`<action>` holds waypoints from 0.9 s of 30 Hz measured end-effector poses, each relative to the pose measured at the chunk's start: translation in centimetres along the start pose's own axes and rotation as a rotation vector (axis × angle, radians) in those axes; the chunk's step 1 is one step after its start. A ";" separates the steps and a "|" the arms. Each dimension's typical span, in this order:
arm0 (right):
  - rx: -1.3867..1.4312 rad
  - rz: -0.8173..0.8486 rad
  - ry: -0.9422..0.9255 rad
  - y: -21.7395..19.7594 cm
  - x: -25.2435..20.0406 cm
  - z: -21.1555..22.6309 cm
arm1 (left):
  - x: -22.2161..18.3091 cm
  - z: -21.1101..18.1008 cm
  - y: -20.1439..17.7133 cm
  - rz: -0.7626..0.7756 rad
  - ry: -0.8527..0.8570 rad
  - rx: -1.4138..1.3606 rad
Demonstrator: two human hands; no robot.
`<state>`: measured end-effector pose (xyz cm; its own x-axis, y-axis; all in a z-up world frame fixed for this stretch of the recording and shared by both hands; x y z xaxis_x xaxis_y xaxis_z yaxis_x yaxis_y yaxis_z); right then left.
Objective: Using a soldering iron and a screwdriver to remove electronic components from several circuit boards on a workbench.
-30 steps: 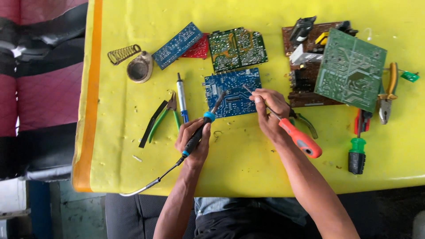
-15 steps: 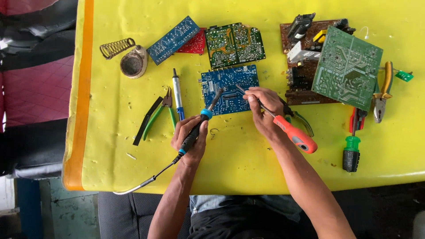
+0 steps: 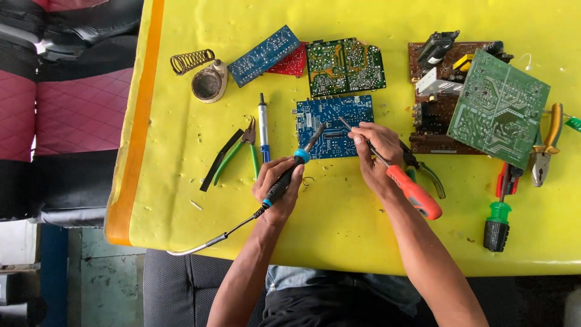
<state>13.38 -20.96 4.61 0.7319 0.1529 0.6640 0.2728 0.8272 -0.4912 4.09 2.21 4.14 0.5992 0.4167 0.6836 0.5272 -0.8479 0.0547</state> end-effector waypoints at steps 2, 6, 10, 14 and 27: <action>-0.003 -0.002 -0.001 -0.1 0.0 0.2 | 0.1 -0.1 -0.1 0.009 -0.006 -0.003; 0.043 -0.010 0.012 0.4 -0.5 -0.7 | -0.3 0.4 -0.2 -0.018 0.008 0.021; 0.026 -0.034 0.030 0.4 -0.9 -1.5 | 0.1 0.1 -0.2 -0.024 0.013 0.041; -0.007 -0.053 0.022 -0.3 0.0 -0.1 | 0.8 -0.4 0.5 0.018 0.011 0.041; -0.039 -0.122 0.066 -1.1 0.0 -0.3 | -0.4 0.5 -0.3 -0.039 0.019 0.135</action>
Point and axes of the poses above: each hand's wrist, its own x-axis towards the middle knuckle, its own y-axis out of the palm, z = x × y, the point moved 7 cm from there along x, towards the middle knuckle, and after that the axes turned 6 degrees about -x, right-handed, at the moved point
